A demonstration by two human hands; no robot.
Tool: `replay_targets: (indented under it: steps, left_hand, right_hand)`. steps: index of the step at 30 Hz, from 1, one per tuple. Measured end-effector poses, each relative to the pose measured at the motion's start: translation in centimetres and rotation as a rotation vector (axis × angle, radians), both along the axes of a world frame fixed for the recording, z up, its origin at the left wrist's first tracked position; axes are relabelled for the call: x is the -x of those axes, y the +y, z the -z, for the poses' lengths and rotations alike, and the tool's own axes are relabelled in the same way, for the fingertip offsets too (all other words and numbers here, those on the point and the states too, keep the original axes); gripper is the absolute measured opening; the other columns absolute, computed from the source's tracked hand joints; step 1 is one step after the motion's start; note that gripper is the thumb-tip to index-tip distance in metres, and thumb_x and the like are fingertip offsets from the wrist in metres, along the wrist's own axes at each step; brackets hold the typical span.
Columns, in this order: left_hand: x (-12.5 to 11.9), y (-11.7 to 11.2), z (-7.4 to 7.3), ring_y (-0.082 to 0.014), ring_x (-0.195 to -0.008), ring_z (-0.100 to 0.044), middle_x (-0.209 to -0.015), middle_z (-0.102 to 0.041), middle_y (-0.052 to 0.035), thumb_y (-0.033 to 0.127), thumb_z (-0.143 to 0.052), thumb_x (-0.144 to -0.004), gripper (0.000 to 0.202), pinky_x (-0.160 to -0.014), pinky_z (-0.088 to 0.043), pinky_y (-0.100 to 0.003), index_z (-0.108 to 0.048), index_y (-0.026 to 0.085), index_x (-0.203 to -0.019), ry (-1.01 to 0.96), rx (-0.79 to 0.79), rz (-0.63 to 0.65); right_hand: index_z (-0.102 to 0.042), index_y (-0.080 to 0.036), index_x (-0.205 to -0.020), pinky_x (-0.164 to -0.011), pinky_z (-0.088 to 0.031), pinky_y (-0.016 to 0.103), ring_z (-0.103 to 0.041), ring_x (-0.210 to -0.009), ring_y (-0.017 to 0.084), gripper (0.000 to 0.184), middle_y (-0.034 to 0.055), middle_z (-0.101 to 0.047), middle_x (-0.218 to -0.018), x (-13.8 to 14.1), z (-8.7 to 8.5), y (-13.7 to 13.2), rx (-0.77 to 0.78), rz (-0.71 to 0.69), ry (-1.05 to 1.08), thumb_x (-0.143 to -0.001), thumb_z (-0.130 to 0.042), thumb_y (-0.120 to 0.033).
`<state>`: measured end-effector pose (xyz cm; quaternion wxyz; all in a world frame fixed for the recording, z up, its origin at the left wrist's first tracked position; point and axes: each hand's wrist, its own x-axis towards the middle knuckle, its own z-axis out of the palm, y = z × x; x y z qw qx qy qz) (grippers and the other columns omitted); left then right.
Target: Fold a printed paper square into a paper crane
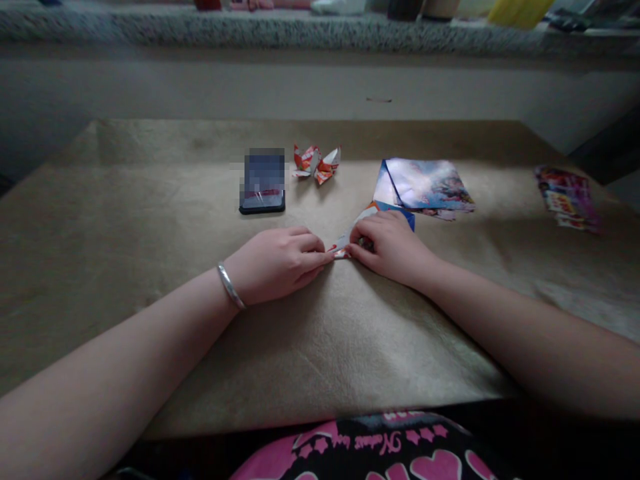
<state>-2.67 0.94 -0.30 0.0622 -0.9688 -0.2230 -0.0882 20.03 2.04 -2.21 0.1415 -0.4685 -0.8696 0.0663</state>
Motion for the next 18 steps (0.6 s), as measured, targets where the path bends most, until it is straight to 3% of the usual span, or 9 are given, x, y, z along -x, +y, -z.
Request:
replay_targets:
  steps: [9, 18]
  left_hand:
    - [-0.37, -0.14, 0.08, -0.0141, -0.077, -0.060, -0.087, -0.066, -0.0065, 0.023, -0.042, -0.094, 0.028, -0.069, -0.051, -0.025, -0.065, 0.016, -0.110, 0.016, -0.067, 0.006]
    - [-0.23, -0.17, 0.25, -0.0143, -0.076, -0.059, -0.085, -0.064, -0.0049, 0.028, -0.041, -0.095, 0.030, -0.066, -0.050, -0.025, -0.068, 0.018, -0.096, 0.011, -0.044, -0.032]
  right_hand:
    - [-0.064, -0.020, -0.080, -0.078, -0.031, 0.034, -0.056, -0.080, 0.021, 0.018, 0.0040, -0.068, -0.079, 0.09, 0.09, 0.19, -0.007, -0.007, 0.011, -0.084, -0.056, -0.036]
    - [-0.063, -0.020, -0.080, -0.080, -0.030, 0.035, -0.057, -0.083, 0.022, 0.017, 0.0043, -0.069, -0.081, 0.07, 0.25, 0.15, -0.027, -0.007, -0.002, -0.084, -0.056, -0.035]
